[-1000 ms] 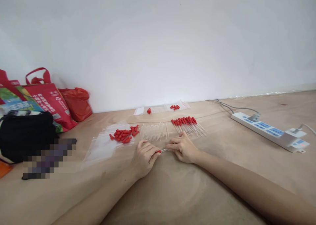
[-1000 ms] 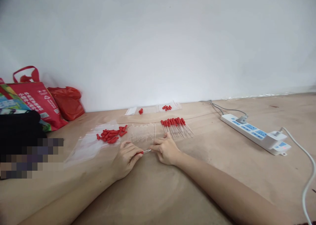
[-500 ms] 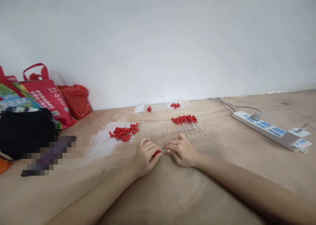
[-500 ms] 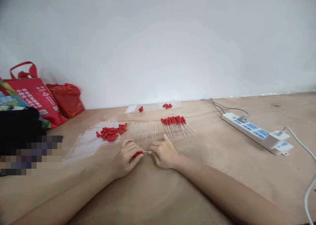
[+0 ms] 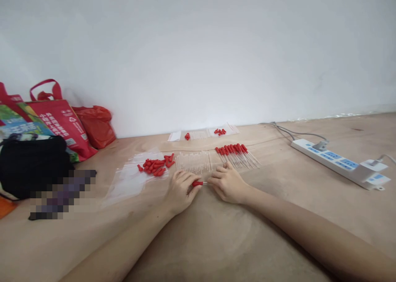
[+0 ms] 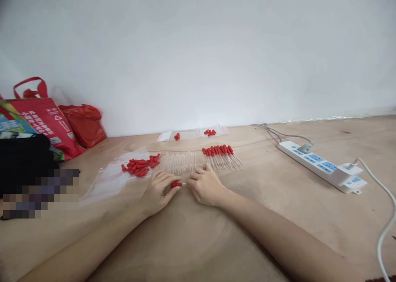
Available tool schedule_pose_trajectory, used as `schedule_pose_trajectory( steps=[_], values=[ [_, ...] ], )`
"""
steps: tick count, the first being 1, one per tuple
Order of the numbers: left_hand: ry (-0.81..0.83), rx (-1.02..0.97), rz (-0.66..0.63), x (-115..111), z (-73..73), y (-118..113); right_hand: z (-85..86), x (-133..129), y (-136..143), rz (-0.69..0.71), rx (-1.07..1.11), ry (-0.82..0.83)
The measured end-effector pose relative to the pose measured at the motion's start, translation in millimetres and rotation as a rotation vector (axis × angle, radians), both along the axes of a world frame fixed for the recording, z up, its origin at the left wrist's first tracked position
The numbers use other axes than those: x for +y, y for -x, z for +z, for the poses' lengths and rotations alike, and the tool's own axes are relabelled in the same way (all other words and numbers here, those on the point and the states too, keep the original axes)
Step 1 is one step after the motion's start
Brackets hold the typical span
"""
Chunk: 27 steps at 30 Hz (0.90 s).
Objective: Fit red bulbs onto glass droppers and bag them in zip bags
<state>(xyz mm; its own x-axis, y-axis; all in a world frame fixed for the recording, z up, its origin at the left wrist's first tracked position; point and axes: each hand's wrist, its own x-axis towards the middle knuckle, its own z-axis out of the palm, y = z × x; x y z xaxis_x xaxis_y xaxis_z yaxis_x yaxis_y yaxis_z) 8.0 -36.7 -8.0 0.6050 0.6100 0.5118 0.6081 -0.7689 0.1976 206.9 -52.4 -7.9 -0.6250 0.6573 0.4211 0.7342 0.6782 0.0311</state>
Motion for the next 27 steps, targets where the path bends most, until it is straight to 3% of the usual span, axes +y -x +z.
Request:
schedule_pose_trajectory(
  steps=[4, 8, 11, 17, 27],
  values=[
    [0.051, -0.074, 0.04, 3, -2.4, 6, 0.1, 12, -14, -0.281, 0.088, 0.073],
    [0.125, -0.076, -0.045, 3, -4.2, 8, 0.2, 34, -27, -0.641, 0.336, 0.181],
    [0.156, -0.057, -0.061, 3, -4.4, 8, 3.1, 50, -24, -0.788, 0.402, 0.194],
    [0.189, -0.042, -0.075, 2, -2.2, 7, 6.2, 70, 1, -0.932, 0.31, 0.259],
    [0.189, -0.031, -0.087, 2, -0.6, 7, 0.6, 77, 14, -0.917, 0.189, 0.279]
  ],
)
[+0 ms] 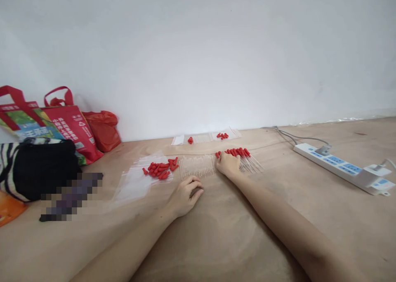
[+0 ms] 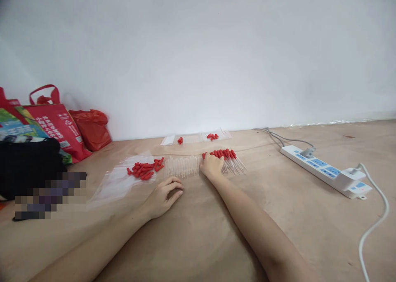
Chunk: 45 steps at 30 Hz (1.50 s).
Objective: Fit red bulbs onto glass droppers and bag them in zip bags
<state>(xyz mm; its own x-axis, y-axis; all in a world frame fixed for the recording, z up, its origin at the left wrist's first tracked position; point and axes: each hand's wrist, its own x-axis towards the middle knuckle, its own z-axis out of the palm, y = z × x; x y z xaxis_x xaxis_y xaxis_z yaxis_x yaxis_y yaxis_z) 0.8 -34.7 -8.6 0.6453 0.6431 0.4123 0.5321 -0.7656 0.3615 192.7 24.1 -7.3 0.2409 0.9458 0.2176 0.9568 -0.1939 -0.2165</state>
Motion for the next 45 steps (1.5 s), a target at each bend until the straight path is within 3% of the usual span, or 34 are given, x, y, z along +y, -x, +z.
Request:
schedule_pose_trajectory(
  steps=[5, 10, 15, 18, 20, 25, 32, 38, 42, 45],
  values=[
    [-0.061, 0.019, 0.045, -1, -1.0, -2, 0.7, 0, 5, 0.047, 0.005, -0.051],
    [-0.27, 0.012, 0.363, 12, 3.9, 12, 3.9, 0, 17, 0.068, 0.034, -0.014],
    [-0.317, 0.004, 0.835, 46, 19.7, 69, 3.6, 2, 20, 0.051, 0.036, 0.026],
    [-0.199, 0.073, 1.048, 61, 22.6, 106, 3.0, 3, 20, 0.056, 0.039, 0.041],
    [-0.038, 0.129, 1.116, 68, 19.5, 122, 3.1, 3, 21, 0.062, 0.038, 0.05],
    [0.013, 0.183, 1.088, 76, 8.1, 134, 4.1, 2, 25, 0.066, 0.006, 0.051],
    [0.031, 0.183, 1.071, 76, 8.1, 133, 2.9, -2, 26, 0.069, 0.018, 0.028],
    [0.064, 0.09, 1.147, 77, 6.5, 133, -4.0, -15, 14, 0.059, 0.045, -0.171],
    [-0.023, -0.049, 1.232, 73, 12.7, 129, -16.7, -31, -7, 0.166, 0.07, -0.356],
    [-0.196, -0.199, 1.133, 62, 17.9, 107, -26.9, -48, -24, 0.35, 0.112, -0.412]
  ],
)
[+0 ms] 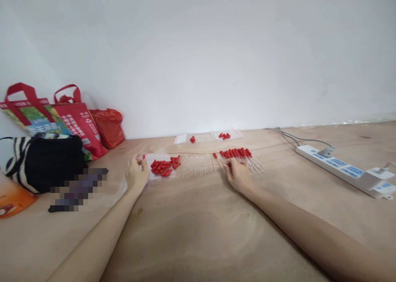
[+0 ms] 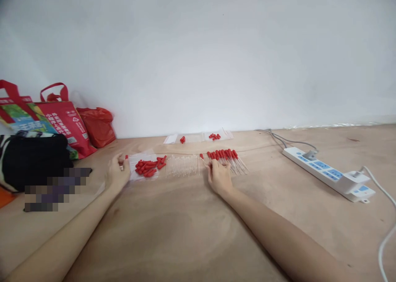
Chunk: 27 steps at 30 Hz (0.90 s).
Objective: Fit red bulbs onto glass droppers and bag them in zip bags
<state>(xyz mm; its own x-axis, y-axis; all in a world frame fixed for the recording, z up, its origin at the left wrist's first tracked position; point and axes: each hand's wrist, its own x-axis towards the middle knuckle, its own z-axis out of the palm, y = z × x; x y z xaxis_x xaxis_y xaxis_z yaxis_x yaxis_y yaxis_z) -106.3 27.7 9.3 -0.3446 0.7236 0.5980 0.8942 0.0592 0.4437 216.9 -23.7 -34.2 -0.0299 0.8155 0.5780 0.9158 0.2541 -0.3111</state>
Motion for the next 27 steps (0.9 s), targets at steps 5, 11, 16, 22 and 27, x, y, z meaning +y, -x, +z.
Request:
schedule_pose_trajectory(
  steps=[5, 11, 16, 22, 27],
  values=[
    [-0.105, 0.041, -0.626, -38, -11.0, -74, -2.3, -26, -11, 0.27, -0.023, -0.082],
    [0.077, 0.032, -1.035, -74, -25.7, -123, 9.3, -37, 1, 0.399, -0.036, -0.089],
    [0.147, 0.037, -1.016, -75, -23.3, -119, 10.4, -37, 3, 0.447, -0.076, -0.079],
    [0.143, 0.039, -1.039, -75, -23.2, -120, 8.8, -38, 5, 0.506, -0.113, -0.134],
    [0.096, 0.021, -1.067, -75, -22.7, -120, 8.7, -36, 5, 0.539, -0.114, -0.1]
  ],
)
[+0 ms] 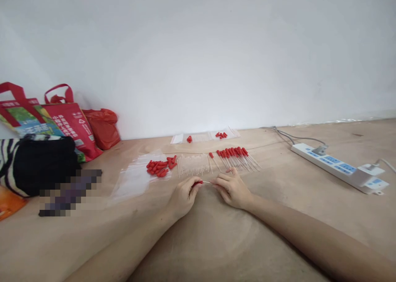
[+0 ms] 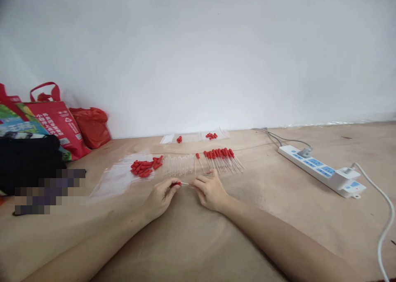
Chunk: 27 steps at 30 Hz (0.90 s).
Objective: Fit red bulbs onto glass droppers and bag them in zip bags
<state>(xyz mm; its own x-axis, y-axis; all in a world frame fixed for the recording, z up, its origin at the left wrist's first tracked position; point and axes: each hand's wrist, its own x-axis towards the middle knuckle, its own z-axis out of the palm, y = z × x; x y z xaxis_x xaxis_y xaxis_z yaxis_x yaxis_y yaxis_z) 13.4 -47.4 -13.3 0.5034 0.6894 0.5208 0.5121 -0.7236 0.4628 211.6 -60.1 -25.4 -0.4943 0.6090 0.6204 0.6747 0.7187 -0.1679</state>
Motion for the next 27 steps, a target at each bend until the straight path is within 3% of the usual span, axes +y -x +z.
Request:
schedule_pose_trajectory(
  steps=[5, 12, 27],
  values=[
    [-0.012, 0.067, -0.067, -1, -0.2, 2, 0.0, 5, -5, 0.024, -0.036, 0.01],
    [-0.045, 0.137, -0.076, -1, -2.9, 1, 2.3, -1, -3, -0.057, -0.129, -0.03],
    [-0.138, 0.221, -0.14, -2, -4.9, -1, 4.1, -9, 12, -0.044, -0.077, 0.198]
  ],
)
